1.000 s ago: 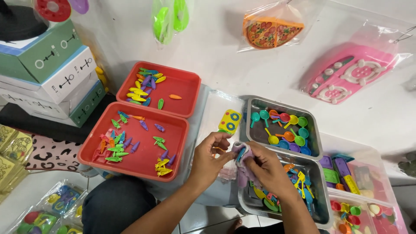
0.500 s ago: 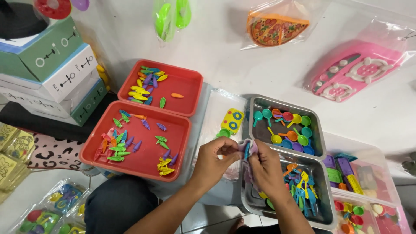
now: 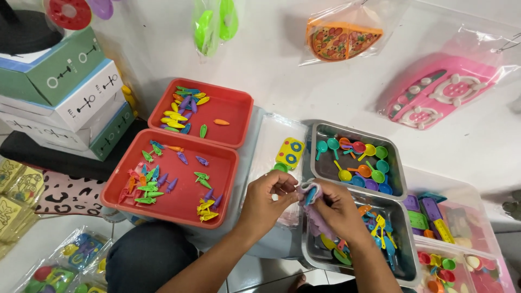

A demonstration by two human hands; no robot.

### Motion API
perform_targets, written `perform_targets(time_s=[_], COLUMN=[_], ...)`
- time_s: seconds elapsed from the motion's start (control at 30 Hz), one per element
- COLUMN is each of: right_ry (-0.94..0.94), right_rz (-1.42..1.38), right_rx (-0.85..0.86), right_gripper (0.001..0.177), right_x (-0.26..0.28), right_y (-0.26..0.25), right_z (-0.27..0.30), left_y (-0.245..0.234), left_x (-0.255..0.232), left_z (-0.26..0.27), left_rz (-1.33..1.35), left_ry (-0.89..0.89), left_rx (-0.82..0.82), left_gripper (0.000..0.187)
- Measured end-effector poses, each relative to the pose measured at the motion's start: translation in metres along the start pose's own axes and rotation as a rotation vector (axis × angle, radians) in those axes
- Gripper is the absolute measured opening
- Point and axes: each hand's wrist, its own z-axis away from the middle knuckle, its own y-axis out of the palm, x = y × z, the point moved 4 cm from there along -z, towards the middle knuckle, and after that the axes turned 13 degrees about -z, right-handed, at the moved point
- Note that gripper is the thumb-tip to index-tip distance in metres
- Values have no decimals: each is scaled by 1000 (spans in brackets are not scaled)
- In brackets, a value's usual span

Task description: Cleaning small plastic toy components with a cloth and sorting them into trays.

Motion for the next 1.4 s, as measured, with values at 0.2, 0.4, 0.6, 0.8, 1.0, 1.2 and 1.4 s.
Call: perform_targets(time_s=[0.2, 0.4, 0.6, 0.8, 1.0, 1.2, 1.4], right_ry=[39, 168, 202, 343, 245, 322, 219], right_rz=[8, 4, -291, -755, -876, -751, -643], right_rx=[-293, -307, -260, -492, -495, -781, -979], right_gripper=[10, 16, 35, 73, 89, 52, 29], right_x=[-28, -30, -48, 14, -20, 3, -52], right_y=[-31, -25, -30, -34, -53, -38, -89], right_z=[4, 3, -6, -11, -6, -10, 7], left_y=[2, 9, -8, -35, -10, 4, -34], left_x=[1, 23, 29, -9, 1, 18, -1], left_z=[0, -2, -14, -19, -16, -21, -21], left_rz=[67, 173, 139, -566, -1053, -1258, -1095], left_ry=[38, -115, -180, 55, 4, 156, 58], left_rx=[33, 88, -148, -174, 140, -68, -125], left_gripper=[18, 21, 16, 11, 15, 28, 31])
